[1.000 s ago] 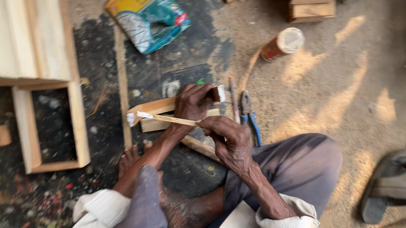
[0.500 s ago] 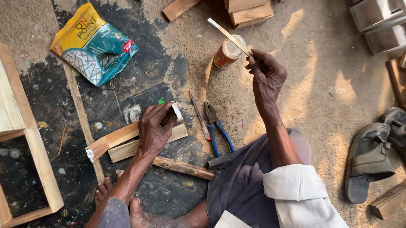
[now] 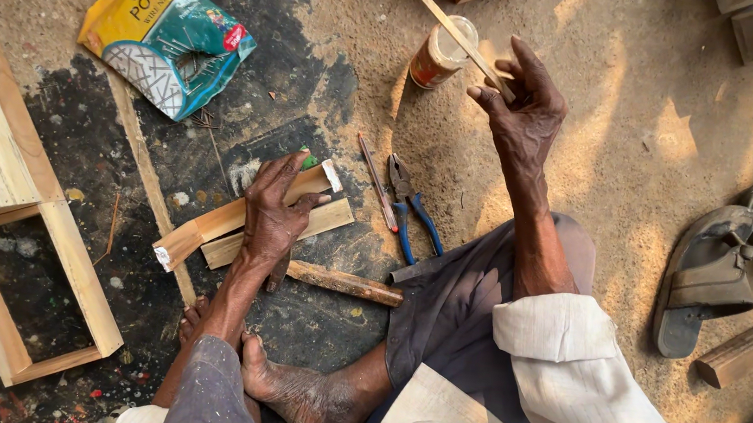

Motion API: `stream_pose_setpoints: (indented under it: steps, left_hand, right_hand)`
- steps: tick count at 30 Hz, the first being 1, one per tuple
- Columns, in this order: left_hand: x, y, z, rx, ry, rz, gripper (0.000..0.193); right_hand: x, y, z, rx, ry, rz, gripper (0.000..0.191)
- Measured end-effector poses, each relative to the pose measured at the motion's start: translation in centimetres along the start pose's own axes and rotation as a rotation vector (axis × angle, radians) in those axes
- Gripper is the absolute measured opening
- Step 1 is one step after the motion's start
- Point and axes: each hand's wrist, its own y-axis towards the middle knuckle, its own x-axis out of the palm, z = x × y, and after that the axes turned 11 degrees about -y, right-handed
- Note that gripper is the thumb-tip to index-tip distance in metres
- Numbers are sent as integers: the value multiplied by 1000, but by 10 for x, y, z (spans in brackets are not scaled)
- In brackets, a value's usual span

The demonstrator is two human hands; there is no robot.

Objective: The person sits on the floor and assembles small wooden frames by applying glue to the ends of wooden pieces and joining them. They use a hammer to tap the joints together and occasionally use pliers to adjust nails. The person works on multiple frames, stacking completed ones nearby.

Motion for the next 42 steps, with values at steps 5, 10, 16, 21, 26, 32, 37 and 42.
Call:
stream_pose_setpoints:
  steps: [5, 10, 16, 21, 26, 32, 37, 42]
  left_hand:
    - [1, 6, 2, 48, 12, -64, 65]
    - [0, 6, -1, 72, 82, -102, 51]
    - [3, 4, -6, 65, 115, -111, 24]
    - [2, 6, -6, 68, 97, -118, 24]
    - [2, 8, 1, 69, 147, -139, 16]
    - [2, 12, 10, 55, 133, -104, 29]
    - [2, 12, 11, 96, 129, -74, 34]
    - [2, 10, 5, 88, 148, -76, 31]
  right_hand:
    - [-18, -32, -5, -48, -335, 259, 46]
    - [12, -149, -53, 110, -164, -478, 37]
    - [62, -199, -67, -322, -543, -743, 60]
    - [41, -196, -53, 61, -477, -1190, 34]
    - [-7, -185, -39, 454, -181, -836, 51]
    - [10, -153, -44, 464, -124, -332, 64]
    - [30, -139, -57, 514, -111, -401, 64]
    - [35, -146, -60, 585, -105, -402, 60]
